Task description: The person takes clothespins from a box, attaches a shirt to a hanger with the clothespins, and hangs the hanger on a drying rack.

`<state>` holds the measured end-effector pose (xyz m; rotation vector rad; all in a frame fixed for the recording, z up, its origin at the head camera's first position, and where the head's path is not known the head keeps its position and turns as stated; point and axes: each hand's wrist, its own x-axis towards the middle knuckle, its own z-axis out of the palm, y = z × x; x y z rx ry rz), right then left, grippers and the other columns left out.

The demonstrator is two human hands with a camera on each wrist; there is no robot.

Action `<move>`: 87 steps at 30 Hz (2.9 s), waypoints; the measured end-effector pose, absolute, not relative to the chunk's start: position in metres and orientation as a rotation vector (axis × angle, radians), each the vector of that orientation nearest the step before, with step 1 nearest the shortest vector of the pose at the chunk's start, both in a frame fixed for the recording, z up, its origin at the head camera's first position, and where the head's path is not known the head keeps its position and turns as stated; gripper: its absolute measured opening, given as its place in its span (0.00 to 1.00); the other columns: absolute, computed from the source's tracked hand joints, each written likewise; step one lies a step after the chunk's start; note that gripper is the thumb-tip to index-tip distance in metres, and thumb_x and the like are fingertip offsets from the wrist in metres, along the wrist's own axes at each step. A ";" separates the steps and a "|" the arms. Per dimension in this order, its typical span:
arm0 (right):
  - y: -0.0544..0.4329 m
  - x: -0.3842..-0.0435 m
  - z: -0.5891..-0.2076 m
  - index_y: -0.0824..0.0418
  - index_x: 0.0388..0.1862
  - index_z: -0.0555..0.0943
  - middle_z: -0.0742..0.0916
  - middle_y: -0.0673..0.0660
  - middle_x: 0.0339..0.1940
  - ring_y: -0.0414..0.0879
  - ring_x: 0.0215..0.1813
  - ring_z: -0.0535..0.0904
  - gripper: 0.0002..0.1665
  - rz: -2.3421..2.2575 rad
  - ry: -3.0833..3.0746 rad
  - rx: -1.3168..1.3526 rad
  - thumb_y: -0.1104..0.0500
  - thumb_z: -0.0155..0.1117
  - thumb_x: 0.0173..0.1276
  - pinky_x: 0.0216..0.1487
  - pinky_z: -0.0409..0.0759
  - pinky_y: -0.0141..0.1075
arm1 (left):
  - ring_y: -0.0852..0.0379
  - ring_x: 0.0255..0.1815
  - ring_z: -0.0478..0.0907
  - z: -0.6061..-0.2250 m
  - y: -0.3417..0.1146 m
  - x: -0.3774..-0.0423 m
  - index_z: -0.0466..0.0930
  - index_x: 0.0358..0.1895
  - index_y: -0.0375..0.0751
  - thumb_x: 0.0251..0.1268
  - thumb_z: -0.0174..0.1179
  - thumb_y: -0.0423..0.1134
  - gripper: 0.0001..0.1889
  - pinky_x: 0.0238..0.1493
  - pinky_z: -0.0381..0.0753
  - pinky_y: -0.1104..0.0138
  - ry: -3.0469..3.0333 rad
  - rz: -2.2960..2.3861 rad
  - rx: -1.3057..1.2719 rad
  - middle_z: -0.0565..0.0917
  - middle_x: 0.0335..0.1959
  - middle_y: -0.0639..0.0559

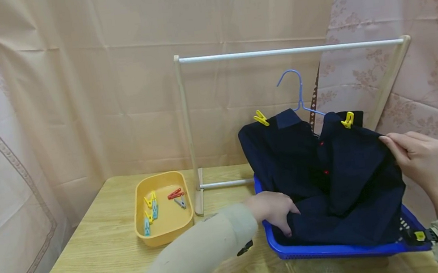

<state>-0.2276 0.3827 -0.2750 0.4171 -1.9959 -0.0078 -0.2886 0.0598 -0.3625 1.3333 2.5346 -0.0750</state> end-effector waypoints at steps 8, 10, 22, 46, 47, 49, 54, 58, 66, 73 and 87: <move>0.380 -0.226 -0.274 0.71 0.37 0.87 0.85 0.68 0.24 0.61 0.20 0.80 0.44 0.000 -2.014 0.409 0.33 0.42 0.81 0.28 0.75 0.54 | 0.62 0.38 0.76 -0.364 0.064 -0.290 0.88 0.50 0.61 0.56 0.74 0.58 0.19 0.41 0.77 0.68 2.548 -0.073 1.304 0.83 0.40 0.65; 0.380 -0.226 -0.274 0.71 0.37 0.87 0.85 0.68 0.24 0.60 0.20 0.80 0.45 0.000 -2.015 0.411 0.33 0.42 0.81 0.28 0.74 0.54 | 0.62 0.38 0.76 -0.364 0.064 -0.290 0.88 0.49 0.61 0.57 0.74 0.57 0.17 0.42 0.77 0.69 2.549 -0.080 1.319 0.82 0.39 0.65; 0.379 -0.224 -0.275 0.71 0.38 0.87 0.85 0.67 0.24 0.60 0.20 0.80 0.47 -0.010 -2.037 0.399 0.32 0.39 0.81 0.28 0.76 0.55 | 0.61 0.33 0.77 -0.365 0.066 -0.286 0.87 0.45 0.61 0.60 0.73 0.54 0.12 0.36 0.76 0.67 2.544 -0.087 1.269 0.81 0.34 0.64; 0.383 -0.226 -0.276 0.71 0.33 0.87 0.85 0.66 0.21 0.58 0.18 0.78 0.49 -0.028 -2.012 0.394 0.29 0.39 0.79 0.22 0.75 0.49 | 0.64 0.24 0.75 -0.363 0.064 -0.294 0.87 0.36 0.54 0.69 0.64 0.33 0.08 0.24 0.74 0.74 2.703 0.205 1.405 0.79 0.25 0.62; 0.383 -0.226 -0.276 0.71 0.33 0.87 0.84 0.66 0.21 0.58 0.18 0.78 0.49 -0.029 -2.008 0.397 0.29 0.39 0.79 0.21 0.75 0.48 | 0.65 0.24 0.75 -0.362 0.063 -0.294 0.88 0.38 0.54 0.68 0.65 0.33 0.08 0.24 0.74 0.74 2.704 0.226 1.416 0.80 0.26 0.62; 0.384 -0.226 -0.276 0.71 0.33 0.87 0.84 0.66 0.21 0.57 0.17 0.78 0.50 -0.027 -2.009 0.396 0.29 0.38 0.79 0.21 0.74 0.48 | 0.66 0.26 0.76 -0.360 0.061 -0.294 0.89 0.41 0.54 0.68 0.65 0.33 0.09 0.26 0.75 0.76 2.707 0.262 1.437 0.82 0.30 0.63; 0.383 -0.223 -0.276 0.71 0.35 0.87 0.84 0.65 0.21 0.56 0.18 0.78 0.48 -0.029 -2.024 0.394 0.30 0.39 0.80 0.23 0.74 0.49 | 0.69 0.36 0.79 -0.355 0.055 -0.297 0.90 0.47 0.52 0.67 0.66 0.33 0.10 0.39 0.79 0.77 2.741 0.314 1.510 0.87 0.43 0.63; 0.383 -0.222 -0.275 0.71 0.35 0.87 0.84 0.65 0.21 0.55 0.18 0.76 0.47 -0.023 -2.019 0.398 0.31 0.40 0.80 0.23 0.72 0.45 | 0.67 0.45 0.81 -0.348 0.050 -0.299 0.89 0.47 0.50 0.67 0.66 0.33 0.10 0.49 0.79 0.76 2.784 0.337 1.572 0.87 0.46 0.61; 0.384 -0.222 -0.273 0.71 0.34 0.87 0.84 0.65 0.22 0.56 0.18 0.77 0.43 -0.028 -1.989 0.415 0.34 0.43 0.81 0.23 0.71 0.45 | 0.65 0.42 0.80 -0.336 0.042 -0.301 0.88 0.45 0.49 0.68 0.66 0.35 0.06 0.50 0.78 0.76 2.851 0.413 1.684 0.86 0.43 0.59; 0.386 -0.221 -0.272 0.70 0.34 0.87 0.84 0.66 0.22 0.56 0.18 0.77 0.44 -0.016 -1.993 0.405 0.33 0.43 0.81 0.22 0.68 0.39 | 0.64 0.42 0.80 -0.328 0.035 -0.302 0.88 0.44 0.47 0.68 0.66 0.34 0.06 0.53 0.76 0.77 2.908 0.466 1.835 0.85 0.42 0.58; 0.387 -0.216 -0.272 0.69 0.36 0.87 0.85 0.66 0.22 0.59 0.20 0.79 0.46 -0.013 -2.019 0.364 0.31 0.39 0.80 0.24 0.70 0.43 | 0.58 0.44 0.80 -0.315 0.017 -0.311 0.87 0.43 0.44 0.67 0.66 0.31 0.06 0.55 0.77 0.75 2.932 0.625 1.994 0.86 0.44 0.54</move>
